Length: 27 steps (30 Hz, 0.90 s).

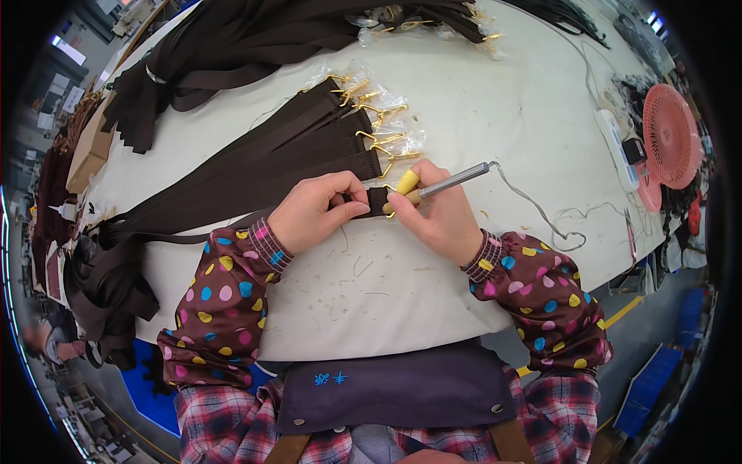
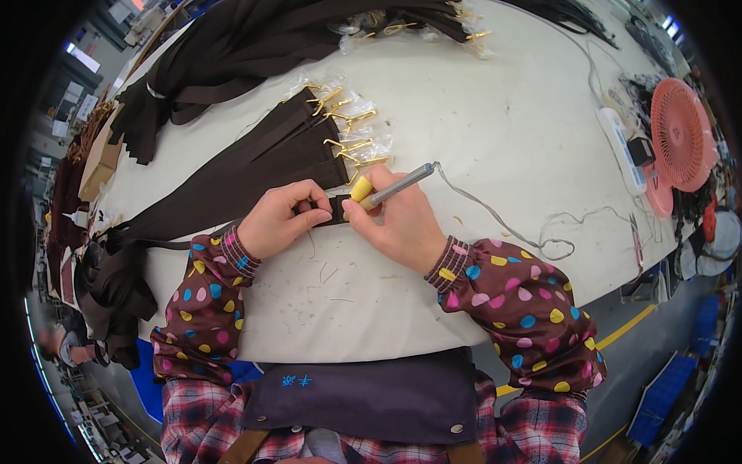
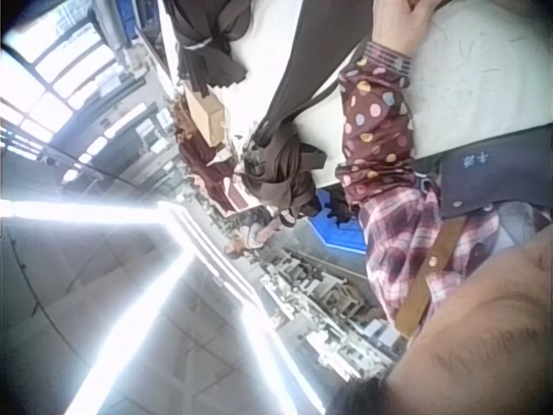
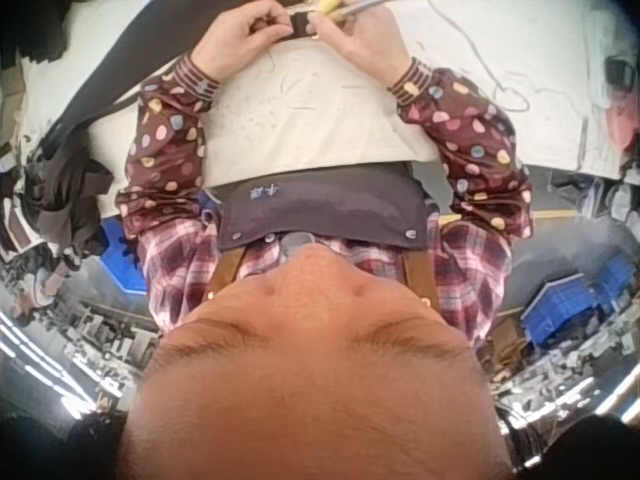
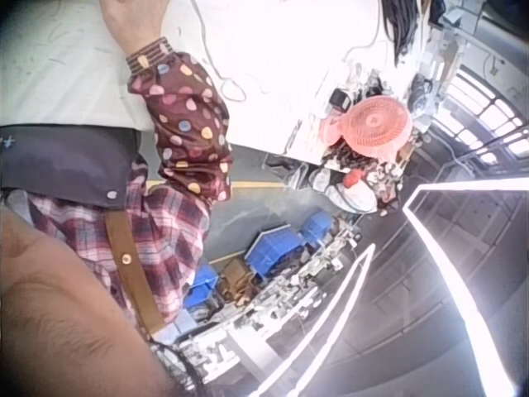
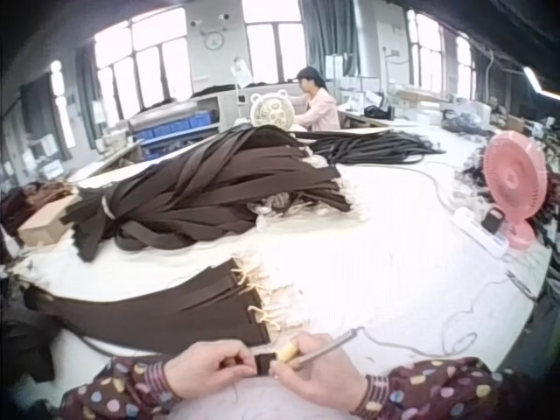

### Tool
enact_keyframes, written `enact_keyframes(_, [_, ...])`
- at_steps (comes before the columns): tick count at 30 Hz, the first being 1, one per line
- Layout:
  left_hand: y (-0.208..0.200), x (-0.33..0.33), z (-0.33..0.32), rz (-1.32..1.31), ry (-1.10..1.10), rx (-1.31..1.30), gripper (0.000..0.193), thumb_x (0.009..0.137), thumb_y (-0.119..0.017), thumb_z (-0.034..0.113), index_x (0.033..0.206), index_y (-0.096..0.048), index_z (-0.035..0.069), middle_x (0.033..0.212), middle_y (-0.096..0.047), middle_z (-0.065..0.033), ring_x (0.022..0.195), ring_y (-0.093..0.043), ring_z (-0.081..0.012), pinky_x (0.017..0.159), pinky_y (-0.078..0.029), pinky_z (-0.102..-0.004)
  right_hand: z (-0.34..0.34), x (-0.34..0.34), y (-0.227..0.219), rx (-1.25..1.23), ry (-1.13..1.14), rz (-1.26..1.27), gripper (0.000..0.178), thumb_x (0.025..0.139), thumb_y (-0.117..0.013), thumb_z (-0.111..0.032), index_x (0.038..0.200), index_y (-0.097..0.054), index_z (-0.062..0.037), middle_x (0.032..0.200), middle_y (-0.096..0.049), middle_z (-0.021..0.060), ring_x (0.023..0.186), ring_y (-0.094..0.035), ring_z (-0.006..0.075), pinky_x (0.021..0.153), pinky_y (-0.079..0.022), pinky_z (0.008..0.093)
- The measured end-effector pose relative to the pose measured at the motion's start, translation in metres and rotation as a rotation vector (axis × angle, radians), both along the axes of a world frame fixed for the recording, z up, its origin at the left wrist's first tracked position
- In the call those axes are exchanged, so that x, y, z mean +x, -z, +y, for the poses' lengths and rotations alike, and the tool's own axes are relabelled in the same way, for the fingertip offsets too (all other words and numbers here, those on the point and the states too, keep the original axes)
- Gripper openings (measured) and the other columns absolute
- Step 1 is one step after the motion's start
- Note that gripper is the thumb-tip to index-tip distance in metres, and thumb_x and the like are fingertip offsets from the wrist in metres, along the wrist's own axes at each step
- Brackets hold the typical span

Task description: The person uses a yellow-handled tool to attach gold-colored metal hardware to the ends of brown fabric straps. They repeatedly position the hardware, press it into place, and move completed straps aside on the table.

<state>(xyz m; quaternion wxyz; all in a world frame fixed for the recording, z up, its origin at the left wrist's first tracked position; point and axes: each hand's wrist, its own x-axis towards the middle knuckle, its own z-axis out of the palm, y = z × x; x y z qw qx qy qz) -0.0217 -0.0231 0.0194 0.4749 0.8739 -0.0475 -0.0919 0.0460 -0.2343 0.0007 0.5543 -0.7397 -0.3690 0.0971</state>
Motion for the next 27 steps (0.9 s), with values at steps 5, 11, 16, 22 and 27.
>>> enact_keyframes(5, [-0.0039,-0.0003,-0.0009,0.041,-0.014,-0.014,0.009,0.092,-0.064,0.011,0.093,-0.061,0.004,0.072,-0.057,0.0024,0.061,-0.048,-0.0036,0.055,-0.04,-0.0216,0.002,0.0009,0.0029,0.013,-0.015,0.014,0.019,0.087,-0.065,-0.005,0.086,-0.047,0.0003,0.077,-0.06,0.0072,0.067,-0.06,0.0117,0.059,-0.048,0.0263])
enact_keyframes(11, [0.002,-0.0006,0.0008,-0.021,0.029,-0.029,0.008,0.093,-0.062,0.011,0.095,-0.06,0.004,0.071,-0.055,0.0036,0.06,-0.047,-0.003,0.054,-0.04,-0.0212,0.0023,0.0004,0.0019,-0.038,0.003,-0.079,0.021,0.085,-0.067,-0.007,0.084,-0.048,-0.0006,0.073,-0.06,0.0083,0.064,-0.06,0.0144,0.057,-0.047,0.0278])
enact_keyframes(16, [-0.0013,-0.0007,0.0001,0.007,0.032,-0.028,0.008,0.094,-0.061,0.012,0.095,-0.059,0.004,0.07,-0.054,0.0037,0.059,-0.046,-0.0025,0.053,-0.039,-0.0207,0.0028,0.0001,0.0002,-0.057,0.015,-0.106,0.022,0.085,-0.069,-0.008,0.083,-0.048,-0.0009,0.071,-0.06,0.009,0.062,-0.058,0.0162,0.056,-0.045,0.029])
enact_keyframes(22, [-0.0028,-0.0009,-0.0002,0.017,0.032,-0.03,0.008,0.095,-0.06,0.012,0.095,-0.059,0.004,0.069,-0.053,0.0038,0.058,-0.046,-0.0025,0.053,-0.039,-0.0206,0.0033,0.0001,-0.0047,-0.071,-0.008,-0.067,0.022,0.085,-0.069,-0.008,0.083,-0.048,-0.0001,0.071,-0.06,0.0089,0.062,-0.058,0.0153,0.055,-0.045,0.0285])
enact_keyframes(27, [-0.0039,-0.0007,-0.0007,0.023,0.033,-0.023,0.007,0.095,-0.06,0.011,0.095,-0.059,0.004,0.068,-0.053,0.0037,0.058,-0.046,-0.0027,0.053,-0.039,-0.0209,0.0035,0.0009,-0.0014,-0.062,-0.011,-0.06,0.022,0.085,-0.068,-0.008,0.083,-0.048,0.0004,0.07,-0.06,0.009,0.06,-0.058,0.0138,0.054,-0.046,0.0274])
